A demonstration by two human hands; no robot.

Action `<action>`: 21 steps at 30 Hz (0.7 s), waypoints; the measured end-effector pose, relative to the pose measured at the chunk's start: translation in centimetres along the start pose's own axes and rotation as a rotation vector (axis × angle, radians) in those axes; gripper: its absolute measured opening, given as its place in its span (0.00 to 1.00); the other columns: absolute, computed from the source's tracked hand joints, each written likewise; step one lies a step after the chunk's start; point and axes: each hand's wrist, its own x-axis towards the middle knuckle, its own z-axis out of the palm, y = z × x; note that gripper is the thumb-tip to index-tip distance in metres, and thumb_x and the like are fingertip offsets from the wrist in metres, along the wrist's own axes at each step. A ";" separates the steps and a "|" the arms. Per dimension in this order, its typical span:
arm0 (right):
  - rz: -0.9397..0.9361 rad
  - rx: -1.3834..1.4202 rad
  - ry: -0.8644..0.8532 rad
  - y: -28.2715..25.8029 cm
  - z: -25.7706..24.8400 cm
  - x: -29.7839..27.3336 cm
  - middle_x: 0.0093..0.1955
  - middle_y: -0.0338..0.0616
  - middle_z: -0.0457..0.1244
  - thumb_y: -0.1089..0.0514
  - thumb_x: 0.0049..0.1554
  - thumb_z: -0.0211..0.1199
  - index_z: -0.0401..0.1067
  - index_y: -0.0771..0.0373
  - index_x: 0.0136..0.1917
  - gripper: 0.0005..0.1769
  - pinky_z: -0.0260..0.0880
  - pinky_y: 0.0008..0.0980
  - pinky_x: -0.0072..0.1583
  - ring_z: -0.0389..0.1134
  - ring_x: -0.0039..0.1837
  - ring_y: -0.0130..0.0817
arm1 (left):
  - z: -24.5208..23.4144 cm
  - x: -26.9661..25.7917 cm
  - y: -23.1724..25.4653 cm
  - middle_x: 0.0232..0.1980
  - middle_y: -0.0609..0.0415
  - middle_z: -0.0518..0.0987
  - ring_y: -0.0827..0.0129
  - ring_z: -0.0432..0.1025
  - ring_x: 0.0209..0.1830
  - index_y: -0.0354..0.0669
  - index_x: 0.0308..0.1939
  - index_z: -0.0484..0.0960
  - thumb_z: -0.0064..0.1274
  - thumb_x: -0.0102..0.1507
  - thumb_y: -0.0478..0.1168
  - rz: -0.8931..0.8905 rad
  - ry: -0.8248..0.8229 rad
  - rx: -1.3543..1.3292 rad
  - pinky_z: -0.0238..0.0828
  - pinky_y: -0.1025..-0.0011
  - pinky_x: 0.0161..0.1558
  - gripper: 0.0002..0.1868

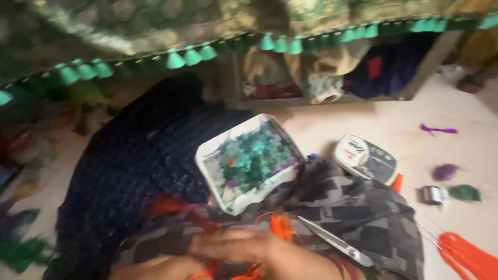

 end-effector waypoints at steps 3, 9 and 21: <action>0.135 0.105 0.092 2.7 -1.4 -5.4 0.61 0.50 0.68 0.59 0.66 0.63 0.74 0.70 0.60 0.13 0.67 0.43 0.70 0.69 0.68 0.42 | -6.9 10.6 1.9 0.43 0.62 0.87 0.76 0.82 0.42 0.61 0.43 0.88 0.60 0.64 0.48 -0.320 -0.128 -0.087 0.75 0.73 0.46 0.06; 0.754 0.282 0.470 6.2 -6.5 -19.3 0.43 0.41 0.72 0.56 0.59 0.65 0.83 0.68 0.43 0.13 0.71 0.32 0.49 0.71 0.45 0.30 | -6.5 12.1 -7.5 0.43 0.64 0.85 0.80 0.81 0.47 0.58 0.49 0.90 0.55 0.66 0.50 -1.135 -0.465 -0.003 0.76 0.76 0.57 0.13; 1.054 -0.097 0.577 1.7 -9.8 -21.4 0.34 0.38 0.67 0.54 0.54 0.67 0.81 0.65 0.41 0.11 0.71 0.30 0.45 0.67 0.40 0.28 | 2.9 15.0 -7.5 0.77 0.52 0.58 0.60 0.54 0.78 0.58 0.73 0.63 0.56 0.62 0.68 -0.799 -0.891 0.218 0.51 0.56 0.76 0.41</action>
